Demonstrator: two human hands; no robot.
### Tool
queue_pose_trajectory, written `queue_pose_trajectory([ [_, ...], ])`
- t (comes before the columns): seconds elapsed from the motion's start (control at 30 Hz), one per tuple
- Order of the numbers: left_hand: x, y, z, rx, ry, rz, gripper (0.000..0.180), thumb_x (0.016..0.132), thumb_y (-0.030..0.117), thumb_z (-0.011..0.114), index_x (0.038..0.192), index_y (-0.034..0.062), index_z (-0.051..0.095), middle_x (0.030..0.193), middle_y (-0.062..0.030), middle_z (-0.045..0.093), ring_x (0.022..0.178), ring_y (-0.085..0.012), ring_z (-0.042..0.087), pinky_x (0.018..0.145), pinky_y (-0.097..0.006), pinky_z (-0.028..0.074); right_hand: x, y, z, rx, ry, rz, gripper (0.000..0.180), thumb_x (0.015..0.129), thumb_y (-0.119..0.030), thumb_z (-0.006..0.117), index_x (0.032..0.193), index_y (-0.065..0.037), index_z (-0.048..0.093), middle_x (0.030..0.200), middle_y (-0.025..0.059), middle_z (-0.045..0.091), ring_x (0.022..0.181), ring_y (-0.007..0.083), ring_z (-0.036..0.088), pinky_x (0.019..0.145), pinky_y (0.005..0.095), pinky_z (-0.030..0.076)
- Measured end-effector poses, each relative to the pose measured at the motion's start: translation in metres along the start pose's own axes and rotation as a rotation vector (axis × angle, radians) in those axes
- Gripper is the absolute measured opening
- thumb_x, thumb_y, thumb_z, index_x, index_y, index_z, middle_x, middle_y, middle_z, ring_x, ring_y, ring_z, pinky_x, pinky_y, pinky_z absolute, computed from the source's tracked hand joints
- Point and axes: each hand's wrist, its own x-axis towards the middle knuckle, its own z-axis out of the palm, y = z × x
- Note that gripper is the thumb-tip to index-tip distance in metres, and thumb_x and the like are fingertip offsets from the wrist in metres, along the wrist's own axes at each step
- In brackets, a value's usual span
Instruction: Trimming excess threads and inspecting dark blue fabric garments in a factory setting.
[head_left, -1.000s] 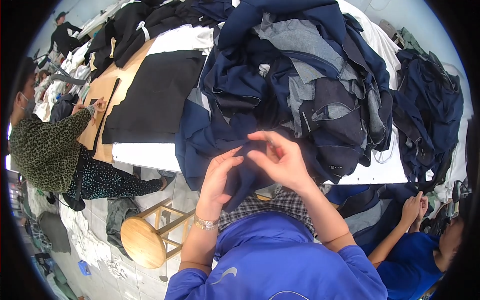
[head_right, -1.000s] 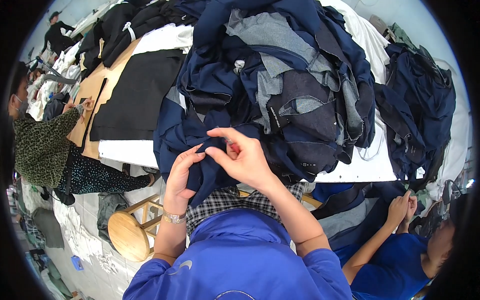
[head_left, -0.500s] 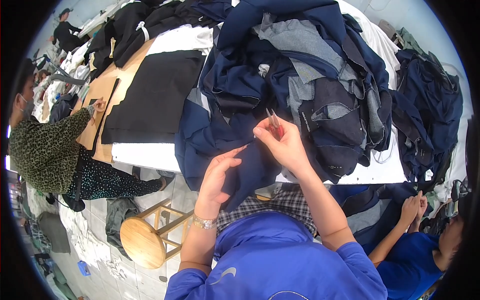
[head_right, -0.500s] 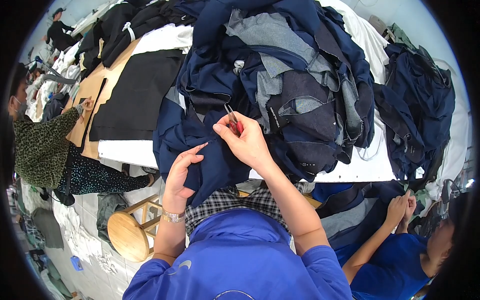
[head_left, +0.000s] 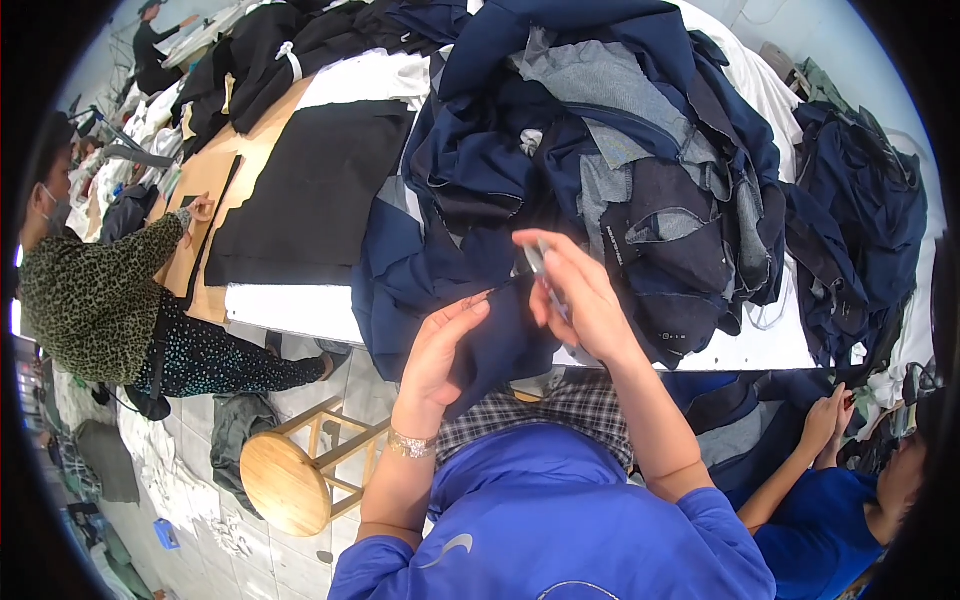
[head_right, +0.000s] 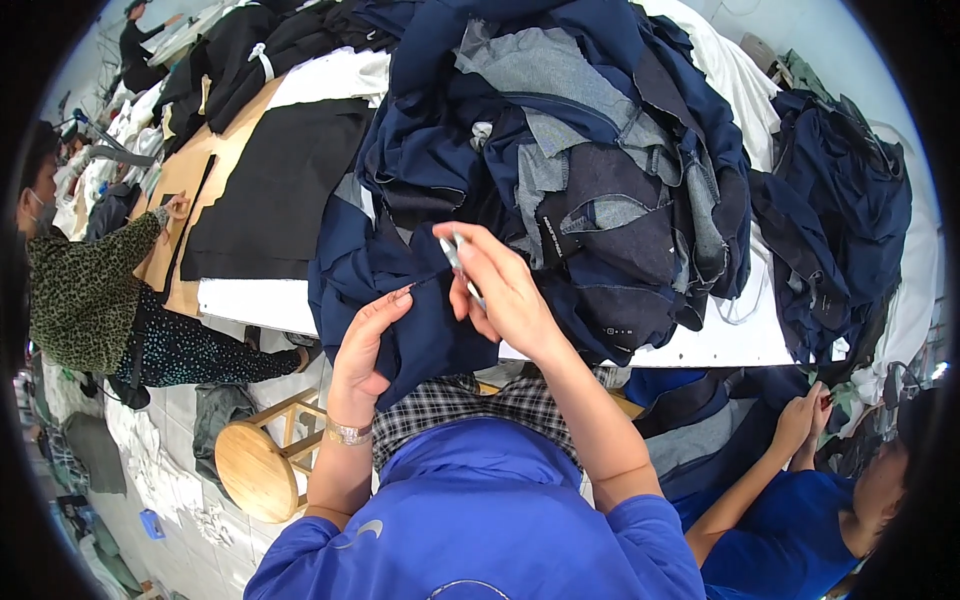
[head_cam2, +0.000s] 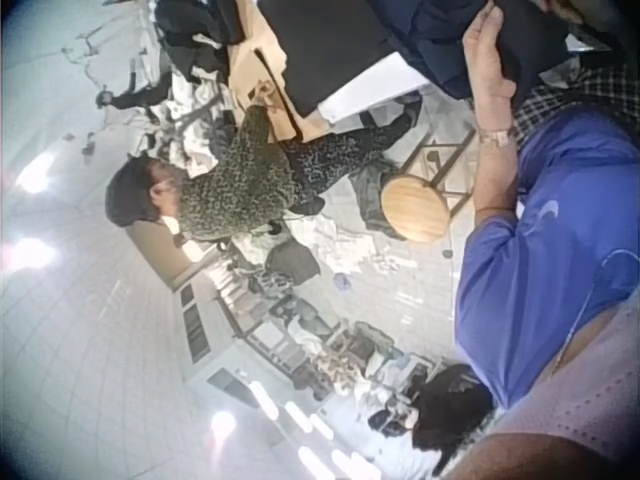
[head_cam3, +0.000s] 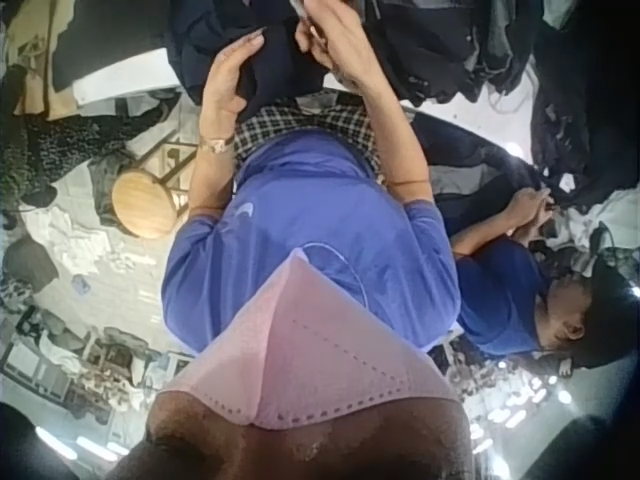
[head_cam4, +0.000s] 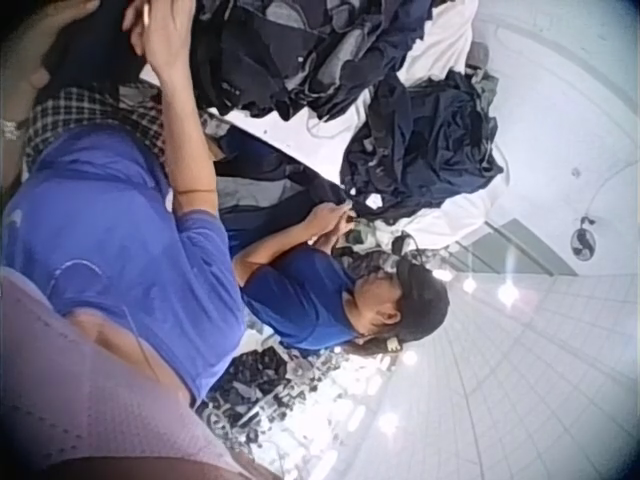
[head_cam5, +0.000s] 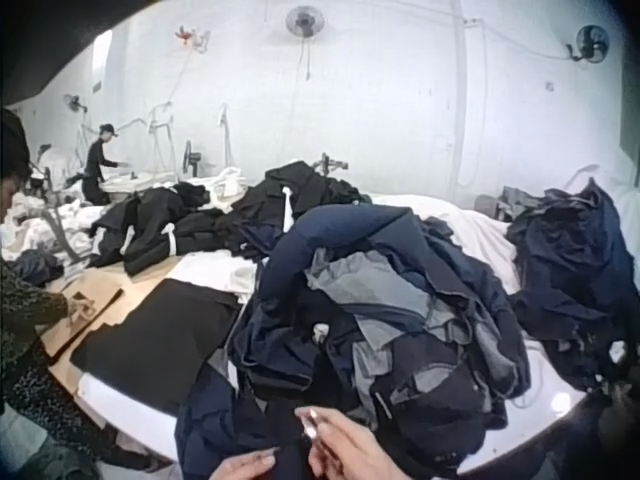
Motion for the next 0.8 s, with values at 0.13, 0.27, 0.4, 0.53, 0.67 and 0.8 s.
queue_pose_trajectory([
  [0.13, -0.002, 0.004, 0.005, -0.033, 0.006, -0.020, 0.028, 0.089, 0.014, 0.054, 0.112, -0.0007, 0.057, 0.103, -0.0088, 0.062, 0.092, -0.0150, 0.059, 0.083, -0.027, 0.046, -0.016, 0.004, 0.001, -0.173, -0.101, 0.089, 0.032, 0.096, -0.019, 0.038, 0.124, -0.007, 0.044, 0.058, 0.0027, 0.052, 0.043, 0.0046, 0.045, 0.040, 0.0192, 0.034],
  [0.27, -0.001, 0.003, 0.002, -0.076, -0.007, -0.056, 0.028, 0.089, 0.016, 0.052, 0.112, 0.0003, 0.056, 0.101, -0.0088, 0.062, 0.090, -0.0149, 0.059, 0.082, -0.026, 0.046, -0.020, 0.008, 0.007, -0.236, -0.102, 0.054, 0.031, 0.095, -0.013, 0.040, 0.125, -0.008, 0.044, 0.059, 0.0016, 0.052, 0.054, 0.0067, 0.054, 0.054, 0.0224, 0.043],
  [0.4, -0.002, 0.004, 0.002, -0.165, -0.034, -0.118, 0.026, 0.090, 0.017, 0.052, 0.109, 0.0017, 0.057, 0.100, -0.0091, 0.063, 0.089, -0.0170, 0.061, 0.079, -0.028, 0.049, -0.019, 0.014, 0.009, -0.215, -0.088, 0.033, 0.031, 0.094, -0.012, 0.041, 0.125, -0.007, 0.044, 0.059, 0.0017, 0.052, 0.053, 0.0070, 0.053, 0.054, 0.0227, 0.043],
  [0.53, -0.001, 0.001, -0.001, -0.190, -0.038, -0.136, 0.023, 0.089, 0.016, 0.052, 0.107, 0.0026, 0.058, 0.101, -0.0100, 0.063, 0.089, -0.0190, 0.063, 0.080, -0.030, 0.051, -0.017, 0.014, 0.010, -0.198, -0.088, 0.019, 0.031, 0.095, -0.012, 0.040, 0.124, -0.007, 0.044, 0.059, 0.0019, 0.051, 0.053, 0.0067, 0.053, 0.054, 0.0226, 0.043],
  [0.67, 0.000, 0.000, -0.003, -0.157, -0.038, -0.115, 0.024, 0.089, 0.016, 0.051, 0.107, 0.0021, 0.058, 0.101, -0.0101, 0.063, 0.089, -0.0188, 0.063, 0.080, -0.029, 0.051, -0.017, 0.015, 0.010, -0.181, -0.084, 0.029, 0.030, 0.094, -0.011, 0.040, 0.124, -0.007, 0.045, 0.059, 0.0015, 0.051, 0.053, 0.0065, 0.053, 0.053, 0.0227, 0.043],
  [0.8, -0.001, 0.001, -0.002, -0.070, -0.036, -0.068, 0.025, 0.090, 0.016, 0.051, 0.109, 0.0014, 0.058, 0.102, -0.0100, 0.063, 0.088, -0.0174, 0.063, 0.079, -0.028, 0.051, -0.016, 0.017, 0.010, -0.193, -0.078, 0.026, 0.030, 0.094, -0.011, 0.041, 0.123, -0.007, 0.045, 0.060, 0.0021, 0.052, 0.053, 0.0067, 0.053, 0.053, 0.0227, 0.043],
])
